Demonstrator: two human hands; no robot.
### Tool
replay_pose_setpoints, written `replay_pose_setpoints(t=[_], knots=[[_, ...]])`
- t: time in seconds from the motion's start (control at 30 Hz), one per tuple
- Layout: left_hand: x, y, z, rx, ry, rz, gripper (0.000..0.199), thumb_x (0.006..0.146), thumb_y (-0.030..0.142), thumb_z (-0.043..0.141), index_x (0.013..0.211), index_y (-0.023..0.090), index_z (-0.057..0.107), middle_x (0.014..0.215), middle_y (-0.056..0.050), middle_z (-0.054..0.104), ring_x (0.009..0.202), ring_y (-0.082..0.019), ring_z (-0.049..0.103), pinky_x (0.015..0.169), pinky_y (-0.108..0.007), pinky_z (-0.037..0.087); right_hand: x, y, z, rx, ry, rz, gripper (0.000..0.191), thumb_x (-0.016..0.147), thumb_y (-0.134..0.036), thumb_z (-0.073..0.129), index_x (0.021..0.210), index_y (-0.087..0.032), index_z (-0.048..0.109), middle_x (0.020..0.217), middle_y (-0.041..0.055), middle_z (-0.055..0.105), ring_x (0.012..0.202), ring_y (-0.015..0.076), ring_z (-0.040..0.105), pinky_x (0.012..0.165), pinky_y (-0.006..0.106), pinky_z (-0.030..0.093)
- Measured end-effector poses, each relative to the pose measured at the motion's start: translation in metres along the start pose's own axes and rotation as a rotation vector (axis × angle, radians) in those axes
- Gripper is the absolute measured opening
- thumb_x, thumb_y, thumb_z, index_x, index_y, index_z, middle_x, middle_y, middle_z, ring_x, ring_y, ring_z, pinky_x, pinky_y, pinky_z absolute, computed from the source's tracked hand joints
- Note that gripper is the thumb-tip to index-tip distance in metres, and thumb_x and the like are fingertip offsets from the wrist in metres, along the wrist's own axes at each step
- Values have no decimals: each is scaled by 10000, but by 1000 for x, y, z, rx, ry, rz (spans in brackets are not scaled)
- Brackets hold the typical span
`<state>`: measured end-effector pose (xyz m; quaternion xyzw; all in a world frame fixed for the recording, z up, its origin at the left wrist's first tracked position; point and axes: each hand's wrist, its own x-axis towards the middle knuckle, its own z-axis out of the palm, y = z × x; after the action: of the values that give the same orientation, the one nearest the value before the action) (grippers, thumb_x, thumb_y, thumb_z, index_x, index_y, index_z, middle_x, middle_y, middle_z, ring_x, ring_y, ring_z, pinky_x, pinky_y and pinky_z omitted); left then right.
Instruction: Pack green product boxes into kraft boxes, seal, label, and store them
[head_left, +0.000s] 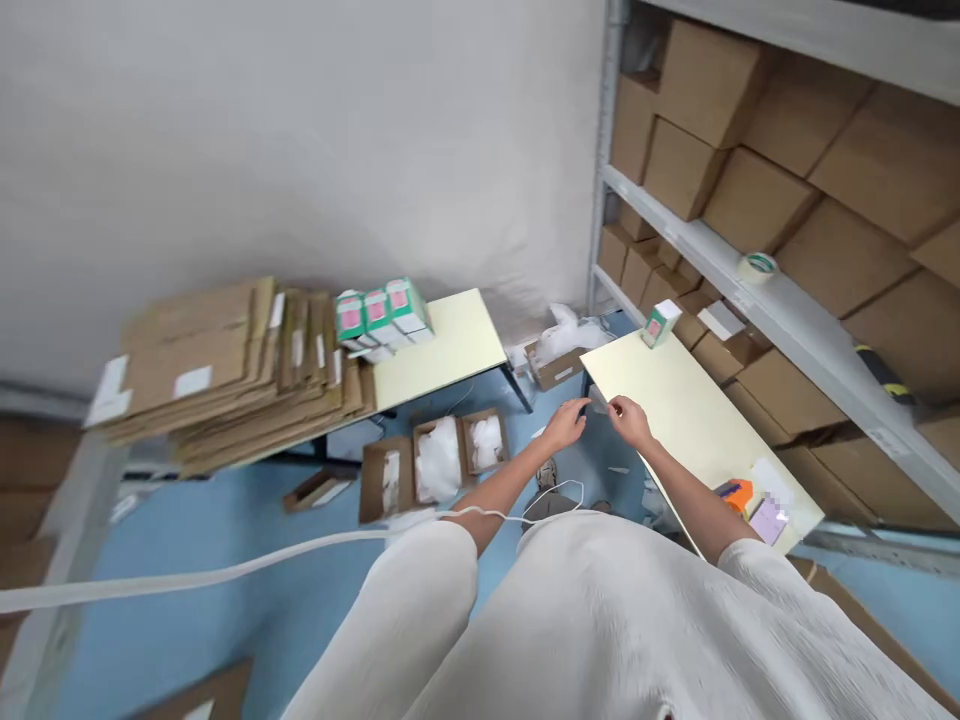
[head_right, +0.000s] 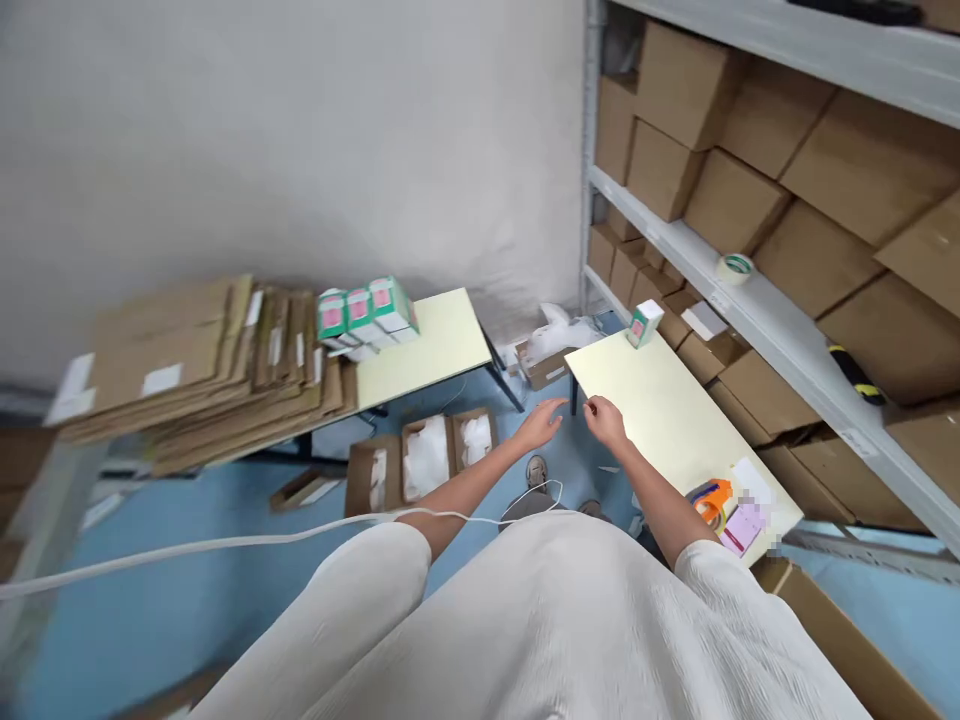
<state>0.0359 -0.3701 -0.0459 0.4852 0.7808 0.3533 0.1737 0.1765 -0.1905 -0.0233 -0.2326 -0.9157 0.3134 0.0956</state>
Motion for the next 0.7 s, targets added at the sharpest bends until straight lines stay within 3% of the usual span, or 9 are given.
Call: replay_pose_setpoints(t=[0.17, 0.37, 0.7], knots=[[-67, -21, -37, 1, 171, -141, 515, 935, 124, 568, 1432, 228, 650, 1422, -111, 712, 1373, -295, 643, 1229, -524, 499, 14, -54, 39, -29, -121, -177, 207, 1020, -319, 510, 949, -247, 691, 964, 61, 750, 912, 234, 682, 842, 317, 500], [-146, -46, -87, 17, 317, -261, 472, 947, 112, 562, 1398, 195, 670, 1419, -132, 706, 1365, -290, 644, 1222, -492, 500, 23, -137, 86, -18, -236, -365, 217, 1019, -301, 508, 956, -236, 705, 947, 66, 740, 916, 238, 676, 849, 320, 497], [-298, -111, -185, 44, 439, -381, 488, 945, 114, 552, 1411, 207, 665, 1437, -111, 702, 1382, -277, 631, 1243, -490, 488, -4, -285, 198, 15, -315, -507, 192, 1013, -286, 530, 966, -239, 710, 967, 62, 755, 910, 229, 675, 831, 306, 487]])
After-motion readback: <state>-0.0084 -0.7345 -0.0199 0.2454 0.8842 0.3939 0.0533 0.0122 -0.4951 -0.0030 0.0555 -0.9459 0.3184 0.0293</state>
